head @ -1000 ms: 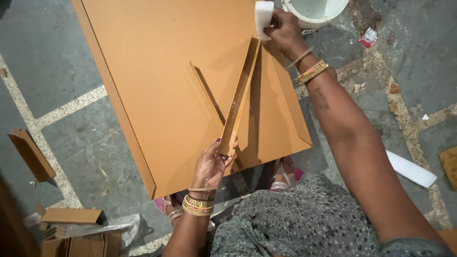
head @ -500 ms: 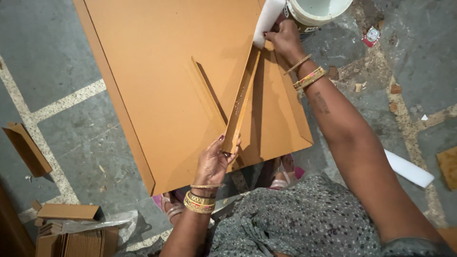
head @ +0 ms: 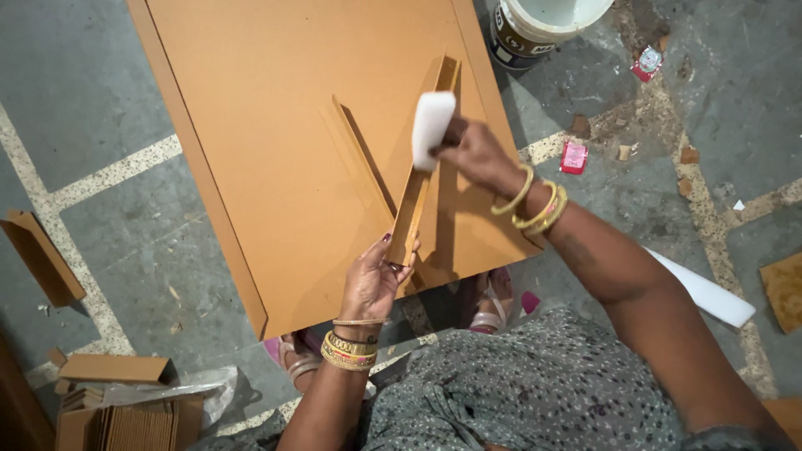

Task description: The person sits on the floor and applies glue to the edges of thin cardboard strips using a white foam applicator. They then attach the strips to the edges of a large flat cardboard sheet, pressing them down to secure the bond.

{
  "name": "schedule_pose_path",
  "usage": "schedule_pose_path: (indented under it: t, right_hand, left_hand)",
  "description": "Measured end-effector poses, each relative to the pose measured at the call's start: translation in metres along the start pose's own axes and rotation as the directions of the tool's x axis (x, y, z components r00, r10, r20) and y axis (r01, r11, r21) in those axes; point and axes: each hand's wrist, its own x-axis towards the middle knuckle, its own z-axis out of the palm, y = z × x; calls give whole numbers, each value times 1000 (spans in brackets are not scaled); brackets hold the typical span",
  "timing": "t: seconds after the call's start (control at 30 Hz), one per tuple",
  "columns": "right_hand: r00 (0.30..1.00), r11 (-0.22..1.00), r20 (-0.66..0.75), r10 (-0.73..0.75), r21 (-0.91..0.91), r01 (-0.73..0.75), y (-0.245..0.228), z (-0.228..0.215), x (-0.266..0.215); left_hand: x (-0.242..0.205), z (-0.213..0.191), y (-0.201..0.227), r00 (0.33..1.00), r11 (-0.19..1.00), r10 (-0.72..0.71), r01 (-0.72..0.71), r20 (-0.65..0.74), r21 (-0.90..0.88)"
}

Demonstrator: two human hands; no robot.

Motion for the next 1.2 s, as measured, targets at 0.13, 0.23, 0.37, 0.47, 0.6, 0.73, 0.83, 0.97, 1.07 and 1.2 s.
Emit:
schedule_pose_path:
  t: [0.13, 0.23, 0.37, 0.47, 0.6, 0.73, 0.83, 0.97, 1.07, 1.2]
  right_hand:
    - [998, 998, 55, 18, 66, -22, -12, 39, -45]
    - [948, 918, 156, -278, -246, 310, -26, 56, -74]
    - [756, 619, 309, -577, -439, 651, -36, 58, -78]
    - [668, 502, 310, -676, -469, 727, -35, 45, -64]
    - [650, 433, 263, -713, -563, 704, -24, 22, -36]
    - [690, 429, 188, -699, -662, 614, -6, -9, 8]
    - [737, 448, 114, -667, -728, 518, 12, -32, 45]
    - [714, 464, 6, -700, -757, 460, 35, -66, 85]
    - [731, 510, -77, -678, -765, 393, 47, -77, 104]
    - [760, 572, -147, -633, -751, 331, 43, -89, 113]
  left_hand:
    - [3, -3, -2, 1000, 1000, 2, -2, -16, -8]
    - [7, -10, -8, 999, 999, 13, -14, -30, -43]
    - [9, -17, -10, 998, 994, 40, -44, -44, -97]
    - [5, -13, -3, 999, 1000, 3, -4, -54, -22]
    - [-1, -4, 4, 1000, 1000, -2, 2, -29, 12]
    - [-4, -1, 9, 1000, 999, -15, 16, -23, 32]
    - [-4, 1, 11, 1000, 1000, -13, 13, -9, 21]
    - [-7, 2, 15, 999, 1000, -28, 28, 22, 2]
    - [-9, 4, 16, 1000, 1000, -23, 23, 18, 6]
    - [-8, 6, 16, 1000, 1000, -25, 25, 14, 13]
